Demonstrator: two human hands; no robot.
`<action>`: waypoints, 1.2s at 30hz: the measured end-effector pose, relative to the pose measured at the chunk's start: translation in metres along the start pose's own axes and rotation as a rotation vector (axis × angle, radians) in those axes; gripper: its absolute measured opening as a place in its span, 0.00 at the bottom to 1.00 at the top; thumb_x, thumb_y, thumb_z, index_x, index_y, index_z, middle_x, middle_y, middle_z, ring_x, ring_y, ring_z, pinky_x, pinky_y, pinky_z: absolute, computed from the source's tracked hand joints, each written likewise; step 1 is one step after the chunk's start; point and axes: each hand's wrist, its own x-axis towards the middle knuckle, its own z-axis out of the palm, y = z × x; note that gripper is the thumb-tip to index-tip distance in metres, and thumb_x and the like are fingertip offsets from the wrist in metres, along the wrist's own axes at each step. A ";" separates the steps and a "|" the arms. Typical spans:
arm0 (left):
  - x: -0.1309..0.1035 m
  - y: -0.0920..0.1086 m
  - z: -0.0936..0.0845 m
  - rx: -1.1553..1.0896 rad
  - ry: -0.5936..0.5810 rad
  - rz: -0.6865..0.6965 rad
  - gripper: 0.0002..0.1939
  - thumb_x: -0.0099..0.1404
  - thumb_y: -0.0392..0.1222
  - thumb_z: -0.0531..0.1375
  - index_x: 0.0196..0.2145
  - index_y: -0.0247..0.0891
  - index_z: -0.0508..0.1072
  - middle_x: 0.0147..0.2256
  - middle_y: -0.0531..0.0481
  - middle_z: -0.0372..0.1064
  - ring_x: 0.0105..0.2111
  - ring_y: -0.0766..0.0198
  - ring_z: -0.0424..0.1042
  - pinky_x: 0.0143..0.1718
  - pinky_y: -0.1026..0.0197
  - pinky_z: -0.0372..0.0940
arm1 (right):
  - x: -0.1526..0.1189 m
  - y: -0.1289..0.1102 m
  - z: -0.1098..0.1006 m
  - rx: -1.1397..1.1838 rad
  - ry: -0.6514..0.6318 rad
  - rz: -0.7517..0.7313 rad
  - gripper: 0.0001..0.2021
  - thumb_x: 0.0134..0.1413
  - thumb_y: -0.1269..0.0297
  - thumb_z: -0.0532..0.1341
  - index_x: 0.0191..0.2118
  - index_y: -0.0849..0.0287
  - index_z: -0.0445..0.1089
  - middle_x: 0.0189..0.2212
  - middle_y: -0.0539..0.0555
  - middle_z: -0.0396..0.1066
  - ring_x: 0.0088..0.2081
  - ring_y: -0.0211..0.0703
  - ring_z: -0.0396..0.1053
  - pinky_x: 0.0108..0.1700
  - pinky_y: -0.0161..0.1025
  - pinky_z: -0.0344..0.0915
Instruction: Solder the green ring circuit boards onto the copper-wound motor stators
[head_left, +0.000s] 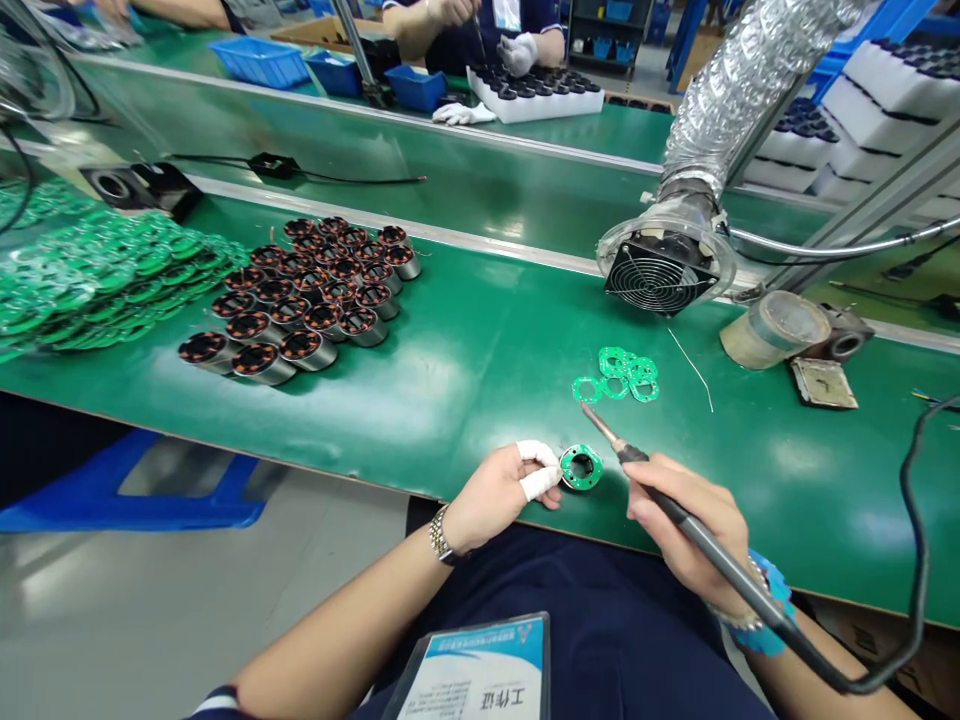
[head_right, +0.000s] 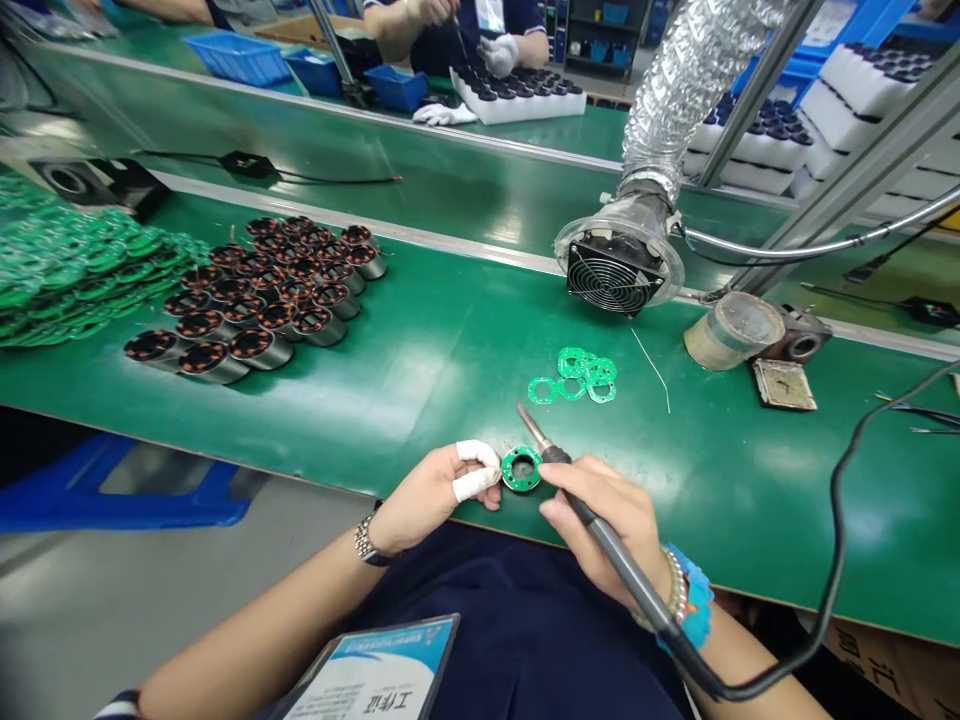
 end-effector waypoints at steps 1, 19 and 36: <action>0.000 0.000 0.000 0.005 -0.002 -0.001 0.09 0.54 0.42 0.61 0.28 0.33 0.66 0.22 0.52 0.69 0.23 0.68 0.70 0.30 0.63 0.66 | -0.001 -0.001 -0.004 0.009 -0.008 -0.014 0.17 0.50 0.77 0.58 0.47 0.59 0.66 0.27 0.52 0.68 0.29 0.39 0.65 0.31 0.38 0.64; 0.000 0.001 -0.002 0.053 0.009 -0.013 0.05 0.56 0.38 0.59 0.28 0.33 0.67 0.22 0.52 0.69 0.24 0.67 0.71 0.31 0.64 0.66 | 0.002 -0.008 -0.008 0.036 -0.052 0.136 0.10 0.51 0.75 0.58 0.38 0.59 0.73 0.25 0.53 0.72 0.26 0.39 0.68 0.27 0.37 0.65; -0.001 -0.003 -0.002 0.084 -0.007 0.023 0.09 0.57 0.43 0.59 0.30 0.34 0.64 0.22 0.53 0.67 0.23 0.67 0.69 0.30 0.63 0.66 | 0.019 0.030 0.012 -0.076 -0.368 0.008 0.17 0.55 0.70 0.58 0.51 0.56 0.58 0.46 0.58 0.68 0.48 0.43 0.67 0.49 0.41 0.66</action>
